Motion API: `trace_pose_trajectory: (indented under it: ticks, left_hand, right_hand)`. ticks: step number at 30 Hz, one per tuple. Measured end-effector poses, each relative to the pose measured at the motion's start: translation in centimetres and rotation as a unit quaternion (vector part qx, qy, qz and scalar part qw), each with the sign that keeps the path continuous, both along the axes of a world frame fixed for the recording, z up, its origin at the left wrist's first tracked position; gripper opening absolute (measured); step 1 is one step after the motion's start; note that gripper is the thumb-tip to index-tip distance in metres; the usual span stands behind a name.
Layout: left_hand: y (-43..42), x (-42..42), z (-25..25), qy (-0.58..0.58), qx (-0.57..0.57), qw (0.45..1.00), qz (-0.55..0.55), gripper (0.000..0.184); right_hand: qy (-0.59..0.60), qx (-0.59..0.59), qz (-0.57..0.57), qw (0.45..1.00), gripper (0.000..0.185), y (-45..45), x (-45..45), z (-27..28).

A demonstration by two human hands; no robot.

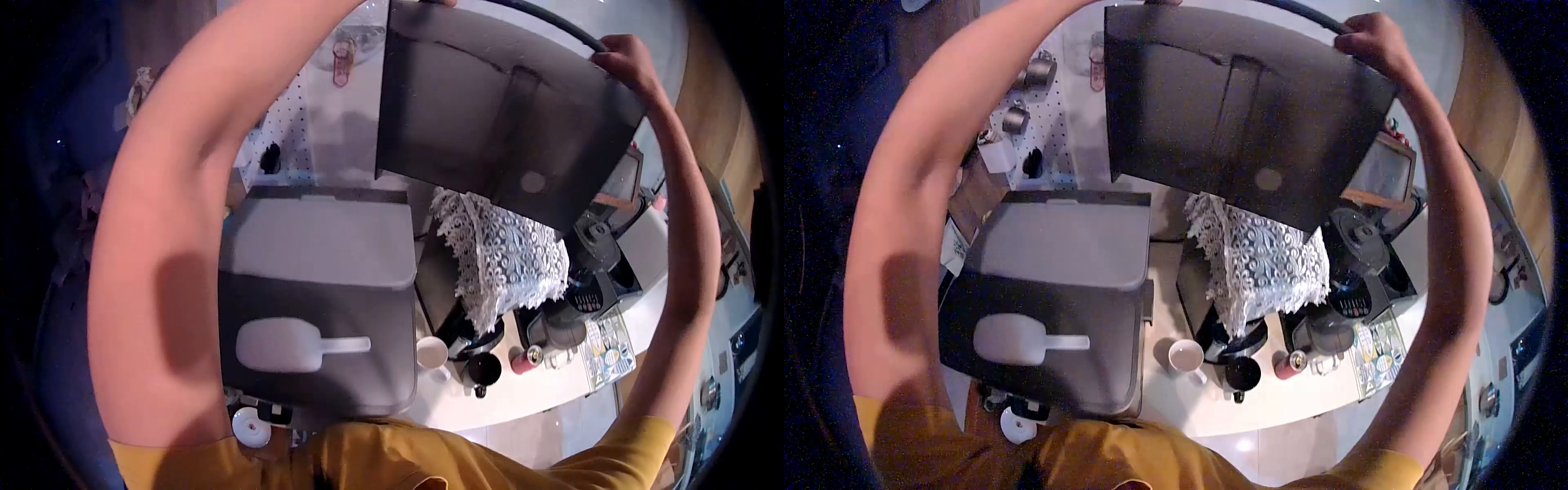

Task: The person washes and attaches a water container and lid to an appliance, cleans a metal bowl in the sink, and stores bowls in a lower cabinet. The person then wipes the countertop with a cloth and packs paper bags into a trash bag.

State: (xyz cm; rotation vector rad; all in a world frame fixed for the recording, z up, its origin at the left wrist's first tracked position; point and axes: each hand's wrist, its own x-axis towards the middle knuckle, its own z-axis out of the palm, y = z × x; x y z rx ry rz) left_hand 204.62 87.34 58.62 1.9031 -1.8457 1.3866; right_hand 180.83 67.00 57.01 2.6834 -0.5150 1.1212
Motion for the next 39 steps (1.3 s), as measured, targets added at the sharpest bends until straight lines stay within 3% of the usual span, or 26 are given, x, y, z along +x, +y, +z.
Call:
trace_pose_trajectory:
  ticks: [3, 5, 18, 22, 26, 29, 32, 39]
  left_hand:
    - [1.0, 3.0, -0.1, 0.003, -0.01, 0.999, 0.05, 0.022]
    - [1.8, 5.1, -0.4, 0.01, -0.013, 0.997, 0.08, 0.022]
    - [8.0, 15.8, -7.4, 0.057, 0.009, 0.981, 0.184, 0.026]
    - [9.8, 17.2, -9.3, 0.076, 0.038, 0.972, 0.221, 0.025]
    - [11.7, 18.3, -11.4, 0.091, 0.048, 0.977, 0.187, 0.027]
    - [12.9, 17.8, -12.9, 0.05, 0.026, 0.981, 0.186, 0.023]
    - [13.7, 17.7, -14.0, 0.106, 0.051, 0.964, 0.239, 0.029]
    - [14.7, 17.6, -16.5, 0.123, 0.054, 0.97, 0.2, 0.033]
  right_hand:
    - [-0.032, -0.03, 0.055, 0.998, 0.027, 0.4, 4.4, -0.4]
    - [-0.001, -0.008, 0.011, 1.0, 0.026, 0.4, 7.6, -0.3]
    - [0.038, -0.055, 0.012, 0.998, 0.022, 4.2, 22.8, -7.7]
    - [0.085, -0.086, 0.025, 0.992, 0.02, 6.2, 24.6, -9.8]
    - [0.118, -0.066, 0.067, 0.989, 0.019, 7.9, 25.7, -11.8]
    - [0.148, -0.072, 0.066, 0.984, 0.02, 8.6, 26.4, -12.7]
    - [0.162, -0.066, 0.083, 0.981, 0.02, 9.5, 26.4, -13.1]
    - [0.214, -0.07, 0.073, 0.972, 0.019, 11.0, 25.3, -13.8]
